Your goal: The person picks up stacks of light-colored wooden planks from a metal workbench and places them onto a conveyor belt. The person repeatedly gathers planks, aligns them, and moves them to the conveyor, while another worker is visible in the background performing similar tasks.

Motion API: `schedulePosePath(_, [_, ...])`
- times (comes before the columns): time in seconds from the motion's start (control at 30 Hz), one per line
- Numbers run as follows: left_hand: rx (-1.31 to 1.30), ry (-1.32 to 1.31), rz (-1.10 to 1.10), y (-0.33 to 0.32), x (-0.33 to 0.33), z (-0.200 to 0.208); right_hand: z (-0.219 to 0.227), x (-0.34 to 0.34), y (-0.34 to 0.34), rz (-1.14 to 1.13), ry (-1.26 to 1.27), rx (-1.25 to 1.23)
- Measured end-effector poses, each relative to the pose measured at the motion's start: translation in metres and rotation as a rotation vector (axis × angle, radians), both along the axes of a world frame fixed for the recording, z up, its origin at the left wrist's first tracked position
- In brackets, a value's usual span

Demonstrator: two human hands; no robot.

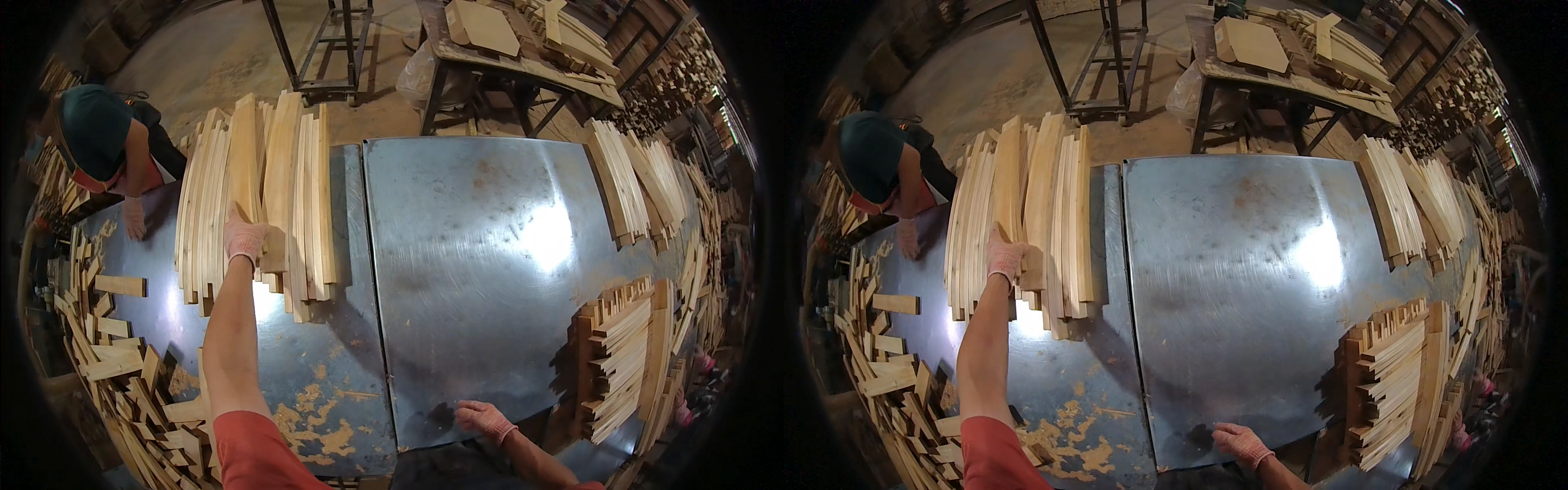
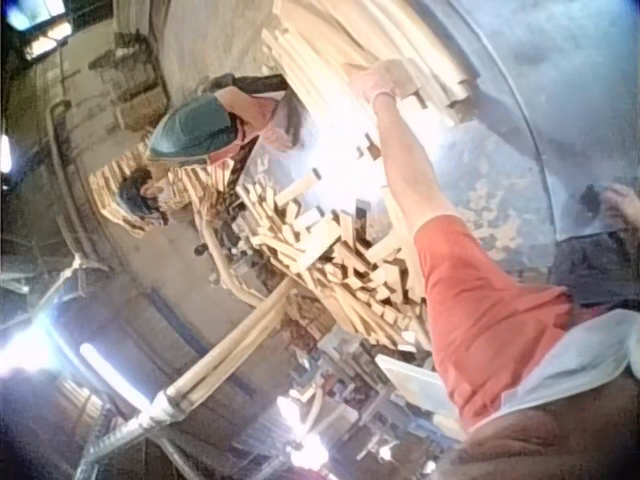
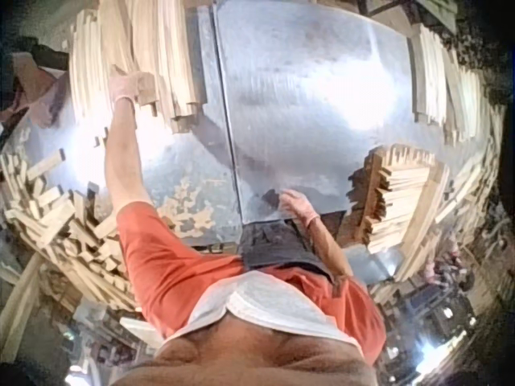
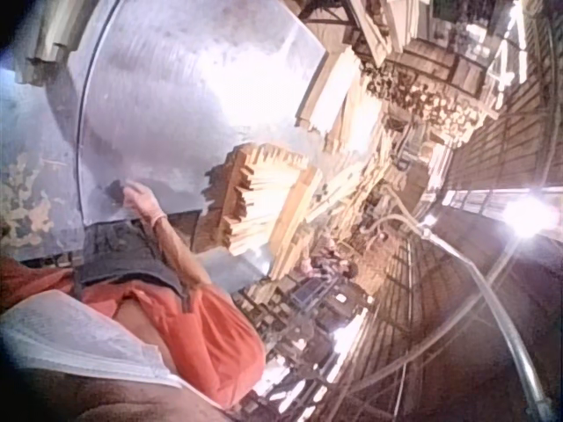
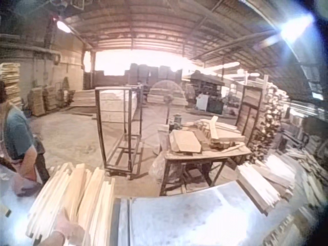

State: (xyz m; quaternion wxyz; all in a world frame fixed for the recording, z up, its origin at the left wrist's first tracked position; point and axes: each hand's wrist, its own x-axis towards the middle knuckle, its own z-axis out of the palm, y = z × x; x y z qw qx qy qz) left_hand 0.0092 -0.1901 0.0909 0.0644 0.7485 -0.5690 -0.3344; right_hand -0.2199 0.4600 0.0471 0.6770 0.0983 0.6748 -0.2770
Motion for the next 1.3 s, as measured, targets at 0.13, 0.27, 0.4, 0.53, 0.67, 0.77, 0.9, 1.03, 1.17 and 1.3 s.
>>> schedulePosePath(0.13, [-0.228, 0.002, 0.023, 0.009, 0.018, -0.032, -0.032, -0.005, 0.022, -0.048, -0.075, -0.074])
schedulePosePath(0.27, [-0.295, -0.226, -0.226, 0.051, -0.007, -0.032, -0.027, 0.002, 0.012, -0.043, -0.095, -0.120])
schedulePosePath(0.4, [-0.112, -0.291, -0.255, 0.054, -0.014, -0.012, -0.001, 0.012, -0.015, 0.034, -0.067, -0.103])
schedulePosePath(0.53, [-0.137, 0.278, -0.168, 0.069, 0.005, -0.004, 0.004, 0.008, -0.018, 0.072, -0.022, -0.205])
schedulePosePath(0.67, [0.193, 0.971, 0.095, 0.149, -0.005, 0.049, -0.007, 0.007, -0.019, 0.051, -0.036, -0.295])
schedulePosePath(0.77, [0.164, 1.086, 0.068, 0.227, 0.005, 0.028, -0.013, 0.003, -0.028, 0.136, -0.064, -0.356])
schedulePosePath(0.9, [0.347, 1.169, 0.055, 0.353, -0.019, 0.051, 0.030, 0.006, -0.081, 0.001, -0.038, -0.474])
schedulePosePath(1.03, [0.538, 1.372, 0.072, 0.475, -0.043, 0.034, 0.072, -0.002, -0.114, -0.181, -0.146, -0.581])
schedulePosePath(1.17, [0.641, 1.261, 0.015, 0.549, -0.066, 0.021, 0.039, -0.007, -0.079, -0.129, 0.105, -0.634])
schedulePosePath(1.3, [0.838, 1.311, 0.100, 0.585, -0.063, 0.019, 0.022, -0.016, -0.028, -0.215, 0.000, -0.644])
